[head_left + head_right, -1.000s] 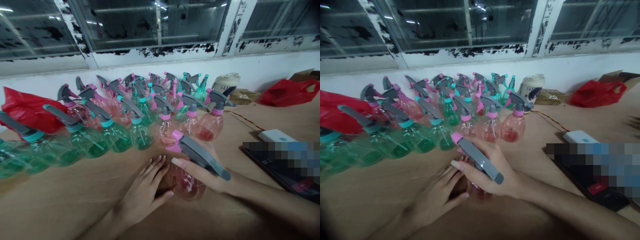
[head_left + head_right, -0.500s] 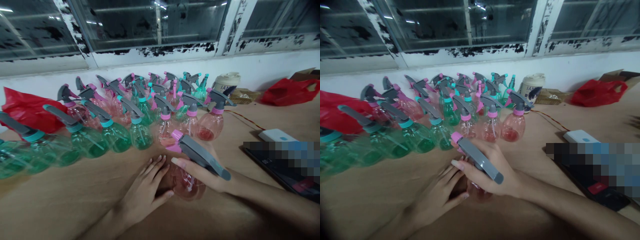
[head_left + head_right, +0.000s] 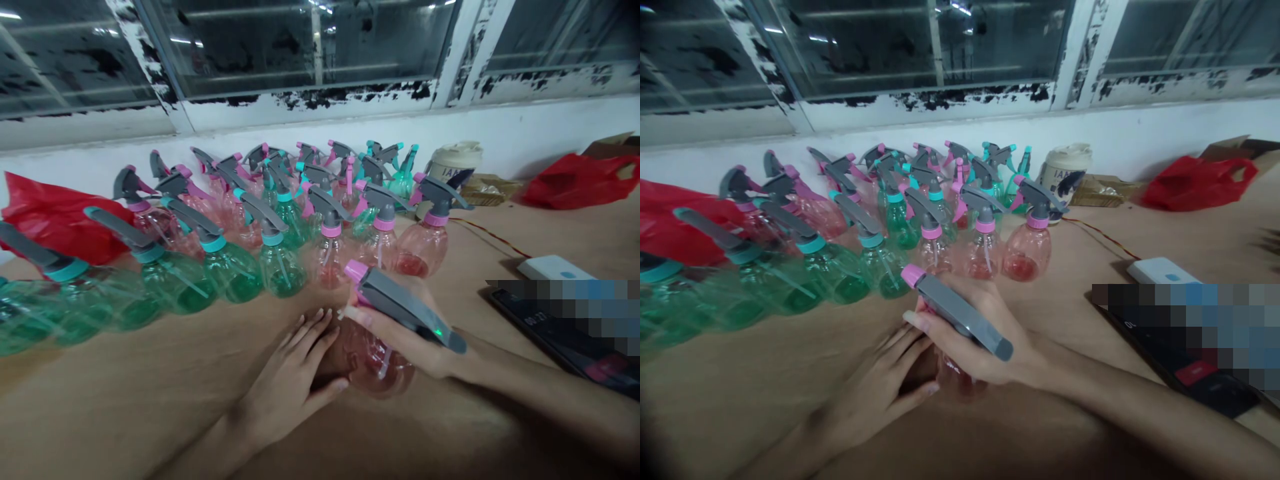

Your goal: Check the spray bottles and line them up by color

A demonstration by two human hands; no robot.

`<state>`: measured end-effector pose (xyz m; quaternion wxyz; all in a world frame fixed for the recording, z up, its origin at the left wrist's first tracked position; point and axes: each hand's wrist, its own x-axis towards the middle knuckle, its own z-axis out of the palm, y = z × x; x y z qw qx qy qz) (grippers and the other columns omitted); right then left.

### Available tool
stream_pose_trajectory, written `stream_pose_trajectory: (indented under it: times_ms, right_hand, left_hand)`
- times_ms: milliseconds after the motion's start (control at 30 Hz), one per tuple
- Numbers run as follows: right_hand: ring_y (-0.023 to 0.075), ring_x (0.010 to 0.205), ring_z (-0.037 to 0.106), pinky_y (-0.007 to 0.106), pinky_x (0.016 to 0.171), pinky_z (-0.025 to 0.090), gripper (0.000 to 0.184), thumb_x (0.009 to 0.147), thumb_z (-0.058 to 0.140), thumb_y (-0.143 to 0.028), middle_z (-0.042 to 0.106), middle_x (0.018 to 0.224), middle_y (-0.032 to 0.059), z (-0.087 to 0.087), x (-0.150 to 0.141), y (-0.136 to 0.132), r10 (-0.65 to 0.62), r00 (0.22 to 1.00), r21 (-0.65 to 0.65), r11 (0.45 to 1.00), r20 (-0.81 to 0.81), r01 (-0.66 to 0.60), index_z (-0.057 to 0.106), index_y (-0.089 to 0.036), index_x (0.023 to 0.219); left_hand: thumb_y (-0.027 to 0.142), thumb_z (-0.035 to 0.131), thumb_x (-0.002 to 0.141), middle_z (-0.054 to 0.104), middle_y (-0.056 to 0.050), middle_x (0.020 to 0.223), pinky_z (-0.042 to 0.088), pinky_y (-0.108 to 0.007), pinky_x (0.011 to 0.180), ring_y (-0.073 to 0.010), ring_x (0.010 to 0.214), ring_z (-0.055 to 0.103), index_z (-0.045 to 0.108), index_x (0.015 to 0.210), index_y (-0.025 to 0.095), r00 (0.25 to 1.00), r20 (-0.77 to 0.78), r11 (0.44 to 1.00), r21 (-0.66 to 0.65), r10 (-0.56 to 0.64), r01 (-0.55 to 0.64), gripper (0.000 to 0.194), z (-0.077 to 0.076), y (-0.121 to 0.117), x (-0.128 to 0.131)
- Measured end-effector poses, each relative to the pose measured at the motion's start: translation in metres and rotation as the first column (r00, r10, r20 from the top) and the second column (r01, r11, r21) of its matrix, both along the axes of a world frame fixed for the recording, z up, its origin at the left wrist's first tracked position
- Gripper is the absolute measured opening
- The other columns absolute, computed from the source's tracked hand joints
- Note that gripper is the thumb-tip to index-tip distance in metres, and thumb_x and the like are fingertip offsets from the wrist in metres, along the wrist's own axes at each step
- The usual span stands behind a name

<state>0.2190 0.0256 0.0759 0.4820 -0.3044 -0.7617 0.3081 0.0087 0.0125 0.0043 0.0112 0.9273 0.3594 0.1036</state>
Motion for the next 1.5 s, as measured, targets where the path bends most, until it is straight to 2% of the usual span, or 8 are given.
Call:
stream_pose_trajectory:
  times_ms: [133,200,300,433,800,1233,1400,1500]
  right_hand:
    - [0.0083,0.058,0.053,0.023,0.055,0.043,0.009,0.084,0.056,-0.021,0.054,0.064,-0.0049,-0.002,0.001,0.002,0.019,0.999,0.027,0.999,0.03,-0.02,0.055,-0.019,0.075]
    - [0.0098,0.065,0.057,0.023,0.061,0.046,0.001,0.083,0.058,-0.02,0.059,0.073,-0.0036,-0.005,0.001,0.003,0.025,1.0,0.024,0.999,0.018,-0.026,0.057,-0.02,0.082]
    - [0.0127,0.077,0.061,0.026,0.07,0.048,0.013,0.081,0.061,-0.021,0.063,0.088,-0.0012,-0.01,0.001,0.003,-0.04,0.999,0.04,0.998,-0.028,0.041,0.058,-0.023,0.094]
    - [0.0126,0.069,0.059,0.026,0.063,0.048,0.011,0.081,0.063,-0.027,0.06,0.08,-0.002,-0.012,-0.001,0.001,-0.086,0.996,0.052,0.995,-0.027,0.087,0.058,-0.023,0.089]
    - [0.0134,0.066,0.06,0.027,0.061,0.049,0.017,0.08,0.064,-0.028,0.062,0.079,-0.0013,-0.009,0.0,0.0,-0.098,0.995,0.011,0.995,-0.016,0.098,0.061,-0.02,0.095]
    - [0.0167,0.082,0.064,0.03,0.072,0.05,0.017,0.081,0.061,-0.025,0.068,0.093,0.0042,-0.006,0.001,0.001,-0.054,0.999,0.028,0.998,-0.006,0.054,0.063,-0.019,0.096]
    - [0.0133,0.064,0.058,0.027,0.057,0.047,0.012,0.082,0.06,-0.032,0.061,0.074,-0.0009,-0.005,0.003,0.004,-0.037,0.999,0.033,0.999,-0.018,0.037,0.061,-0.02,0.083]
    - [0.0123,0.06,0.057,0.027,0.056,0.045,0.016,0.082,0.058,-0.034,0.059,0.067,-0.0016,-0.002,0.003,0.004,-0.028,1.0,0.017,0.999,0.012,0.028,0.06,-0.019,0.077]
  left_hand:
    - [0.051,0.051,0.091,0.037,-0.013,0.147,0.034,-0.048,0.106,-0.0289,0.136,0.031,0.042,0.136,0.014,1.0,-0.001,1.0,-0.001,-0.001,0.001,0.059,-0.001,0.0,0.0]
    - [0.051,0.051,0.091,0.036,-0.014,0.147,0.035,-0.048,0.106,-0.0289,0.136,0.031,0.042,0.135,0.013,1.0,-0.012,1.0,0.004,0.0,0.0,0.059,0.0,0.0,0.0]
    - [0.05,0.051,0.091,0.037,-0.014,0.146,0.036,-0.047,0.106,-0.0284,0.135,0.032,0.043,0.134,0.012,0.999,-0.036,1.0,0.02,-0.002,0.003,0.058,0.0,0.0,0.0]
    - [0.05,0.05,0.092,0.038,-0.015,0.146,0.037,-0.048,0.105,-0.0282,0.135,0.032,0.041,0.135,0.012,0.999,-0.041,0.999,0.045,-0.007,0.009,0.059,-0.002,0.0,0.0]
    - [0.05,0.052,0.091,0.039,-0.012,0.146,0.033,-0.047,0.107,-0.0278,0.136,0.032,0.043,0.135,0.014,1.0,0.004,1.0,0.005,-0.004,0.004,0.057,-0.001,0.0,0.0]
    - [0.05,0.052,0.091,0.037,-0.013,0.146,0.034,-0.048,0.106,-0.0282,0.136,0.031,0.041,0.135,0.015,1.0,-0.008,1.0,-0.014,0.006,-0.006,0.057,0.0,0.0,0.0]
    - [0.051,0.053,0.09,0.036,-0.014,0.147,0.036,-0.049,0.105,-0.0305,0.135,0.032,0.043,0.135,0.014,0.999,-0.035,0.999,-0.039,0.025,-0.026,0.059,0.002,-0.001,0.001]
    - [0.051,0.053,0.09,0.035,-0.016,0.147,0.036,-0.05,0.104,-0.0312,0.135,0.032,0.043,0.136,0.013,0.998,-0.064,0.998,-0.051,0.027,-0.031,0.06,0.002,-0.001,0.001]
